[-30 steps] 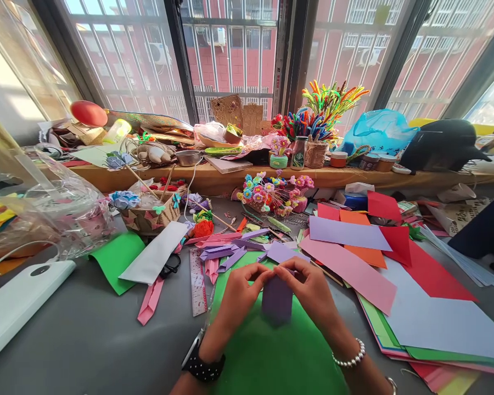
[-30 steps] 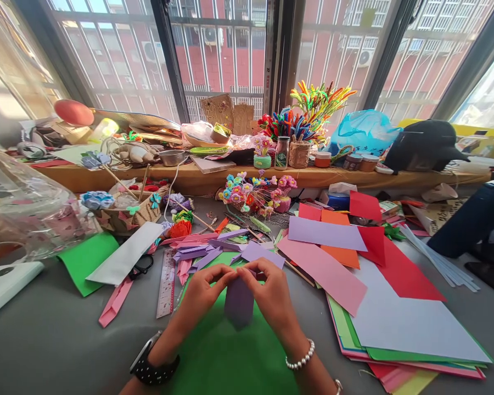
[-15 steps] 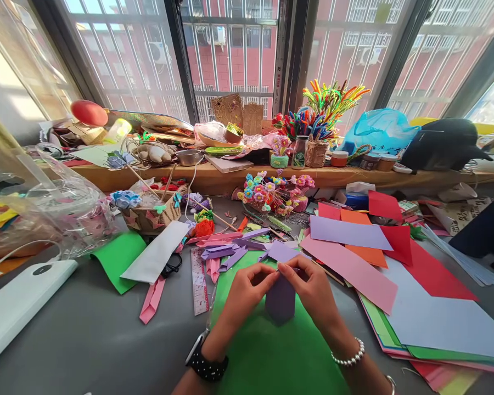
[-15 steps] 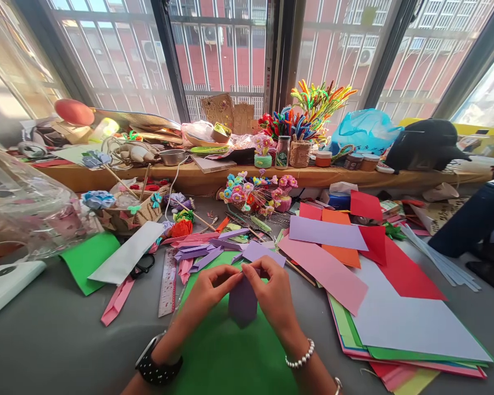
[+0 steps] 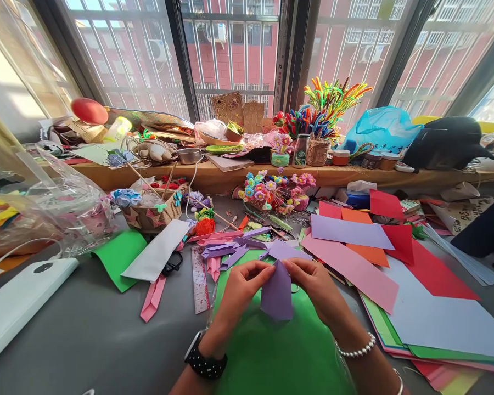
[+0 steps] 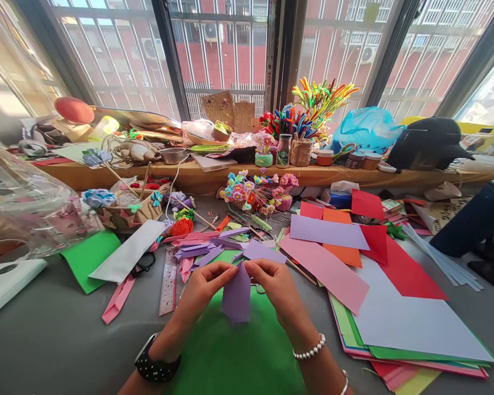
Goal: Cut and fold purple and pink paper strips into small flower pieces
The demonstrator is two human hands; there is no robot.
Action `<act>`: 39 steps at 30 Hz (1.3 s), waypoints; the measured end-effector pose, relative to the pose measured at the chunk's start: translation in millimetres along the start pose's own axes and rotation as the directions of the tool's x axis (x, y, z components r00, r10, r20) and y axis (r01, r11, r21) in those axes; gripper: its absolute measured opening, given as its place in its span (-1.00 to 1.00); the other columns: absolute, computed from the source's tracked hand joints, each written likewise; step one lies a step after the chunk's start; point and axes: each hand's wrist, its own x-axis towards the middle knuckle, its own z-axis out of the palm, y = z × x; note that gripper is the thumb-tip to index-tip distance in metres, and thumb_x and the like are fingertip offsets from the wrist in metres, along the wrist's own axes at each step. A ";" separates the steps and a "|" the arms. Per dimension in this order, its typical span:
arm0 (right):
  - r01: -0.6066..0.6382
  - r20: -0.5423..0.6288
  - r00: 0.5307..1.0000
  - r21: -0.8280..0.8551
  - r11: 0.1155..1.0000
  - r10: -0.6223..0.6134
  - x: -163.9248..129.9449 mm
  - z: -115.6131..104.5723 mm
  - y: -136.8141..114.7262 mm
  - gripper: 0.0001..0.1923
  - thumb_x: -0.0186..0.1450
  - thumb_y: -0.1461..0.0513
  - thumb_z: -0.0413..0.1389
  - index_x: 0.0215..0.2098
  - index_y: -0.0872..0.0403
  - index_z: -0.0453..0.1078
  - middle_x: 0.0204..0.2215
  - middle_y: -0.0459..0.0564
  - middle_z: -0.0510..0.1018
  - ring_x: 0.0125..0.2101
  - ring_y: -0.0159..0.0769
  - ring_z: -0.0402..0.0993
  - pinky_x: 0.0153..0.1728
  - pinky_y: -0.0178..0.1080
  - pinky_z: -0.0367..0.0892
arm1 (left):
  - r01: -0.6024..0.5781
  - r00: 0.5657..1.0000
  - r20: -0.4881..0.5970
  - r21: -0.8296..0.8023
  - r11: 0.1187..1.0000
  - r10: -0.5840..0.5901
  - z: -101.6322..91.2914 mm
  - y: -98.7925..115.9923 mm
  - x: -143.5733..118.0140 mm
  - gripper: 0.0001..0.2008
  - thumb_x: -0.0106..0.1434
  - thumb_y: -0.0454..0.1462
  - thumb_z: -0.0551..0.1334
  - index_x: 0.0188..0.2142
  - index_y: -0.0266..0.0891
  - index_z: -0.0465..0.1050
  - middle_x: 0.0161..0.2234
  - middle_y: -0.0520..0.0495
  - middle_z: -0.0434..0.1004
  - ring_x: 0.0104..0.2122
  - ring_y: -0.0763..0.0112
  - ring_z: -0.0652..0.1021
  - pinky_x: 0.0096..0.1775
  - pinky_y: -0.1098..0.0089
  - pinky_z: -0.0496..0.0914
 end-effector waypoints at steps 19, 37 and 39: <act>-0.007 -0.044 0.999 -0.133 0.991 0.001 1.4 -3.2 0.0 -0.78 -0.01 0.11 0.20 -0.55 0.13 0.45 -0.61 -0.10 0.45 -0.57 -0.43 0.26 -0.56 -0.37 0.15 | -0.008 1.000 -0.004 0.046 0.999 0.008 -0.1 -0.6 -1.6 -0.74 -0.03 -0.11 0.25 -0.51 -0.30 0.47 -0.55 -0.01 0.46 -0.51 0.46 0.40 -0.51 0.54 0.22; 0.131 -0.043 0.988 -0.279 0.951 -0.148 0.9 -1.3 1.6 -0.69 0.13 0.04 0.05 -0.55 0.12 0.34 -0.64 -0.13 0.32 -0.61 -0.45 0.17 -0.64 -0.38 0.10 | 0.007 0.997 0.072 0.132 0.991 -0.017 0.3 0.8 -0.8 -0.71 -0.06 -0.08 0.24 -0.58 -0.31 0.41 -0.64 0.07 0.33 -0.59 0.52 0.32 -0.58 0.54 0.13; 0.186 -0.044 0.976 -0.350 0.918 -0.214 0.4 0.4 0.4 -0.71 0.16 0.07 0.03 -0.56 0.11 0.33 -0.63 -0.11 0.33 -0.59 -0.43 0.19 -0.63 -0.38 0.11 | -0.010 0.996 0.090 0.151 0.988 -0.003 0.1 0.7 -0.7 -0.70 -0.05 -0.08 0.24 -0.61 -0.30 0.39 -0.66 0.08 0.30 -0.60 0.54 0.29 -0.59 0.54 0.11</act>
